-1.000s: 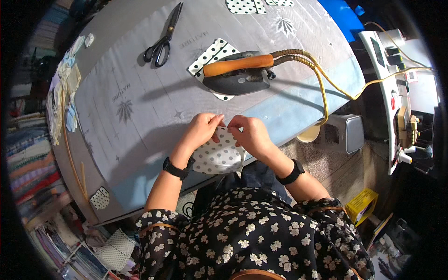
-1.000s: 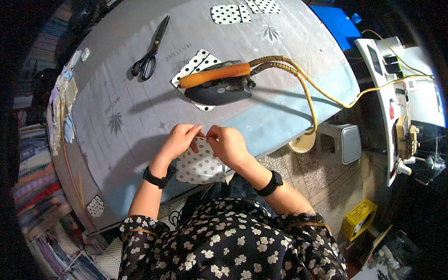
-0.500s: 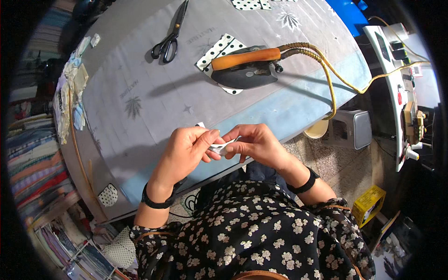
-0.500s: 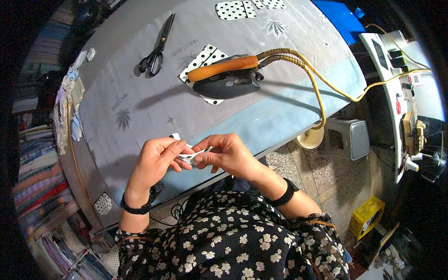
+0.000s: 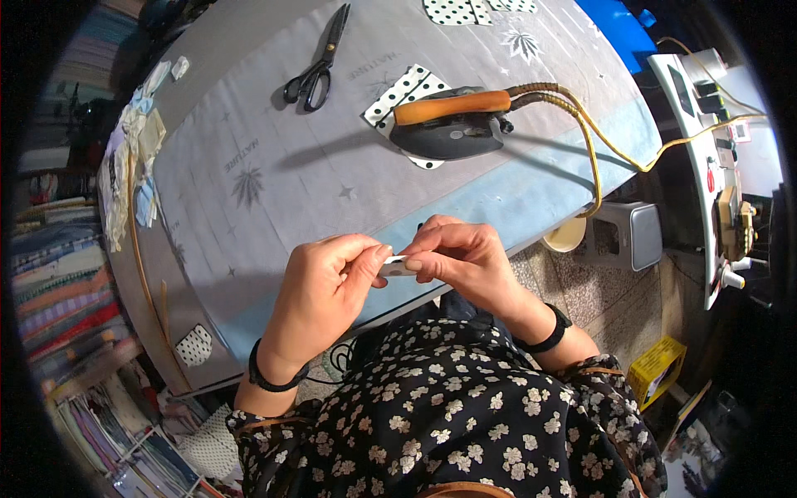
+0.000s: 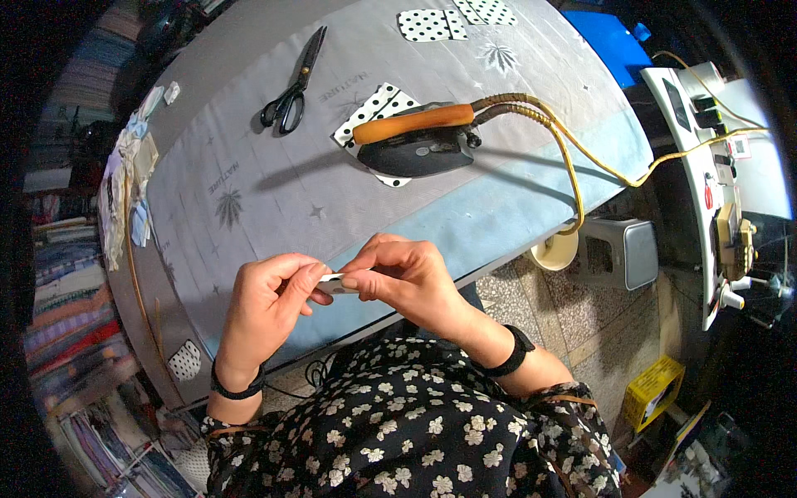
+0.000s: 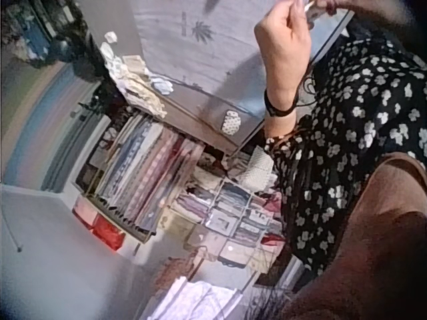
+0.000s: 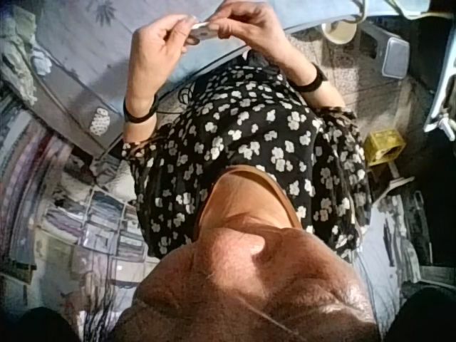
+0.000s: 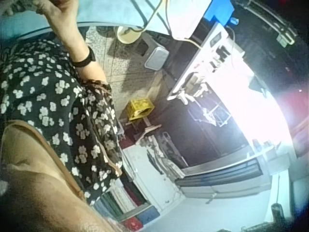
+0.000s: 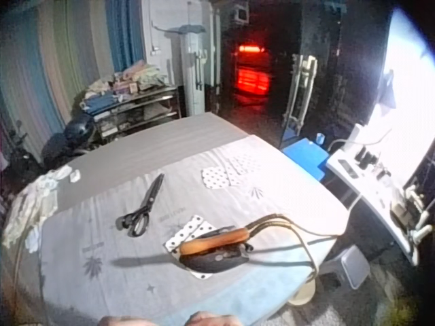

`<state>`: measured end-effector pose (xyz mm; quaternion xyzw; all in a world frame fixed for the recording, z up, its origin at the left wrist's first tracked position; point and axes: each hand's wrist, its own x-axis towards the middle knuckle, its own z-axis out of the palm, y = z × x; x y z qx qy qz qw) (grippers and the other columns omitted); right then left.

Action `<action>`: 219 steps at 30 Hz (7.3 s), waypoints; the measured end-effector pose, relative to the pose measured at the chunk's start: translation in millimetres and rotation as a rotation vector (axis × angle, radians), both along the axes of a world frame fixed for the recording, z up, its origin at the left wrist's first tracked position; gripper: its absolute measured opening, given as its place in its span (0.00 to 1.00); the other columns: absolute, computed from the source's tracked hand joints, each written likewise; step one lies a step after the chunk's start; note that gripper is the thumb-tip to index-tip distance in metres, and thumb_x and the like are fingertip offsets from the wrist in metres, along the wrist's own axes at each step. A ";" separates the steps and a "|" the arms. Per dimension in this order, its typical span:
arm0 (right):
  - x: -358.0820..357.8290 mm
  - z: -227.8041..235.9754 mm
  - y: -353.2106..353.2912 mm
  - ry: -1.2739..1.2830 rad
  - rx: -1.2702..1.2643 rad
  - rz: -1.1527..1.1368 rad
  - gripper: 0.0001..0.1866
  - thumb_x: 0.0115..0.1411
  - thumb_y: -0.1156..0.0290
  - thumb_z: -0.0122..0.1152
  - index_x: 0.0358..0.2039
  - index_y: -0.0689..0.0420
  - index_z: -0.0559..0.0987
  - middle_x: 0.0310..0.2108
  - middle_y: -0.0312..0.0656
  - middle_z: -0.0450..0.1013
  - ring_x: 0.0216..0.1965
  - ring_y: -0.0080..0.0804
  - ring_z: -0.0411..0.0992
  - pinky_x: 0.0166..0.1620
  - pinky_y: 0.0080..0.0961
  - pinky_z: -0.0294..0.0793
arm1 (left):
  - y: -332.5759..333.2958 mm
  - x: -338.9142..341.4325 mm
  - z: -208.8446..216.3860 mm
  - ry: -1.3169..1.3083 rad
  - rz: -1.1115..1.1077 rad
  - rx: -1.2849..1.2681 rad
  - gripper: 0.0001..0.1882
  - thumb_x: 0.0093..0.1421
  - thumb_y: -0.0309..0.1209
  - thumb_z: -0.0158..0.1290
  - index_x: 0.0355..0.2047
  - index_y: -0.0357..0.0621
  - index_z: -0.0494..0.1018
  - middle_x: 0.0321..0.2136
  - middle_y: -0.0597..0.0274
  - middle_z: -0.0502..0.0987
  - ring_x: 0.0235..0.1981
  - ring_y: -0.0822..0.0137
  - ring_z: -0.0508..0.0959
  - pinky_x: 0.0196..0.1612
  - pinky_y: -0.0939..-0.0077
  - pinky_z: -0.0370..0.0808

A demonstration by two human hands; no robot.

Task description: Ironing small pieces of patterned fabric at an ironing board to prepare them for sewing.

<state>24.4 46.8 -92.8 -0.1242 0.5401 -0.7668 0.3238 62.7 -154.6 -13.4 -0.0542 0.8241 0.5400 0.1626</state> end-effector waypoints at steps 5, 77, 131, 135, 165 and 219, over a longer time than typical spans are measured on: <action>0.7 9.2 -5.2 -0.054 -0.047 -0.078 0.06 0.62 0.75 0.64 0.37 0.64 0.83 0.33 0.35 0.75 0.32 0.17 0.73 0.35 0.16 0.74 | -5.0 2.7 0.2 -0.077 0.066 0.180 0.11 0.68 0.29 0.51 0.37 0.32 0.77 0.26 0.60 0.81 0.28 0.71 0.83 0.29 0.81 0.77; 1.6 26.8 -9.0 0.561 0.085 -0.332 0.03 0.54 0.79 0.68 0.30 0.63 0.82 0.27 0.39 0.74 0.25 0.23 0.70 0.28 0.19 0.69 | 25.1 17.2 10.8 0.080 0.228 0.272 0.03 0.62 0.19 0.55 0.36 0.33 0.73 0.29 0.61 0.80 0.29 0.75 0.83 0.28 0.84 0.76; 8.2 25.3 -15.4 0.704 0.145 -0.407 0.08 0.49 0.82 0.71 0.32 0.65 0.83 0.28 0.42 0.77 0.28 0.31 0.75 0.31 0.24 0.73 | 26.7 25.6 6.8 0.145 0.156 0.204 0.11 0.58 0.15 0.54 0.41 0.33 0.71 0.35 0.57 0.79 0.34 0.67 0.84 0.35 0.80 0.80; 6.4 30.6 -15.4 0.818 0.226 -0.426 0.08 0.47 0.84 0.70 0.30 0.64 0.82 0.27 0.43 0.76 0.27 0.32 0.74 0.29 0.24 0.72 | 24.7 25.8 7.5 0.109 0.159 0.213 0.11 0.58 0.14 0.54 0.42 0.32 0.70 0.35 0.57 0.79 0.36 0.68 0.84 0.36 0.80 0.81; 12.7 35.7 -8.0 0.726 0.098 -0.311 0.07 0.49 0.81 0.72 0.31 0.63 0.82 0.27 0.42 0.76 0.27 0.32 0.76 0.29 0.25 0.74 | 24.9 30.9 5.6 0.448 0.093 -0.060 0.09 0.55 0.16 0.57 0.36 0.36 0.72 0.29 0.58 0.77 0.26 0.68 0.82 0.28 0.79 0.79; 15.6 35.9 -9.4 1.010 0.225 -0.480 0.14 0.49 0.82 0.71 0.38 0.64 0.83 0.32 0.43 0.76 0.27 0.30 0.76 0.27 0.21 0.76 | 35.6 30.6 15.9 0.062 0.258 0.359 0.05 0.63 0.17 0.51 0.40 0.31 0.72 0.34 0.57 0.79 0.32 0.70 0.83 0.36 0.79 0.82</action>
